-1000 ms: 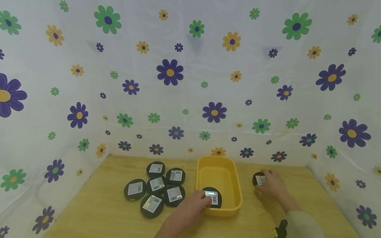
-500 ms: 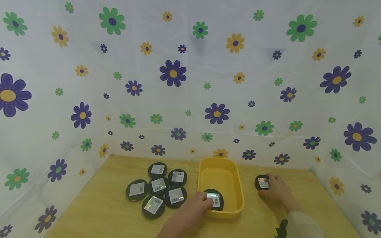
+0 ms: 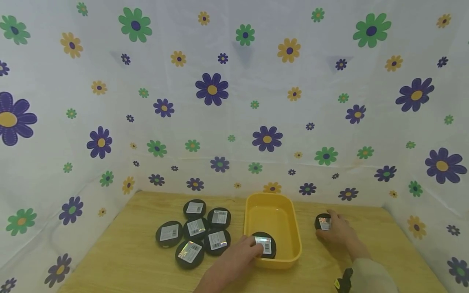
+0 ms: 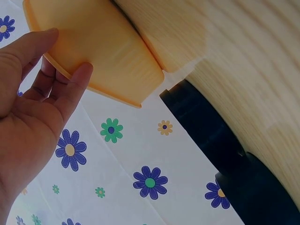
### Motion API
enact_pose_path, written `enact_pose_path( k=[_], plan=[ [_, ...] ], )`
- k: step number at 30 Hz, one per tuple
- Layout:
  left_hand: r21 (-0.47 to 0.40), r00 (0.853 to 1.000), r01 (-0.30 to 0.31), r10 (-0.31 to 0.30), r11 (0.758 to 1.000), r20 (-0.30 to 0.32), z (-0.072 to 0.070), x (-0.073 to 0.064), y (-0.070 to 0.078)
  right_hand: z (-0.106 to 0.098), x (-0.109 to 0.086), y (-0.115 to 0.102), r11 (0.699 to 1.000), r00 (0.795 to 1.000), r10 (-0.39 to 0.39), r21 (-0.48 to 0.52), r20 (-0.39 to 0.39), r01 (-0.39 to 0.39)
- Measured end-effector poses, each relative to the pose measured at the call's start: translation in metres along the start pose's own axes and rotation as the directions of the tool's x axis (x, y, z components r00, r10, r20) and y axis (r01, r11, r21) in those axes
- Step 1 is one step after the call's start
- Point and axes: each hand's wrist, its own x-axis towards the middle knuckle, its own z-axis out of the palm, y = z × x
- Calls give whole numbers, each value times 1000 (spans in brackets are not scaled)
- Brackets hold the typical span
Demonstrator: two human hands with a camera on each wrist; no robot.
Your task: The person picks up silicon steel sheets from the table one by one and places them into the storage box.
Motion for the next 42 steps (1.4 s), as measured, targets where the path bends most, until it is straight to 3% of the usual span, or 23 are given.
enact_pose_path(
  k=[5, 19, 29, 37, 42],
  plan=[
    [9, 1000, -3, 3, 1000, -9, 0, 0, 0, 0, 0, 0, 1000, 1000, 5, 14, -3, -5],
    [-4, 996, 64, -64, 998, 66, -3, 2, 2, -1, 0, -2, 999, 1000, 5, 43, -11, -4],
    [13, 1000, 16, -16, 1000, 17, -1, 1, 1, -4, 0, -8, 999, 1000, -4, 34, -12, 5],
    [9, 998, 36, -36, 999, 47, -1, 1, 1, -6, -1, -17, 999, 999, -36, 34, -13, 37],
    [12, 999, 23, -23, 1000, 31, 0, 0, 1, -8, 0, -22, 999, 999, -46, 17, -11, 46]
  ],
)
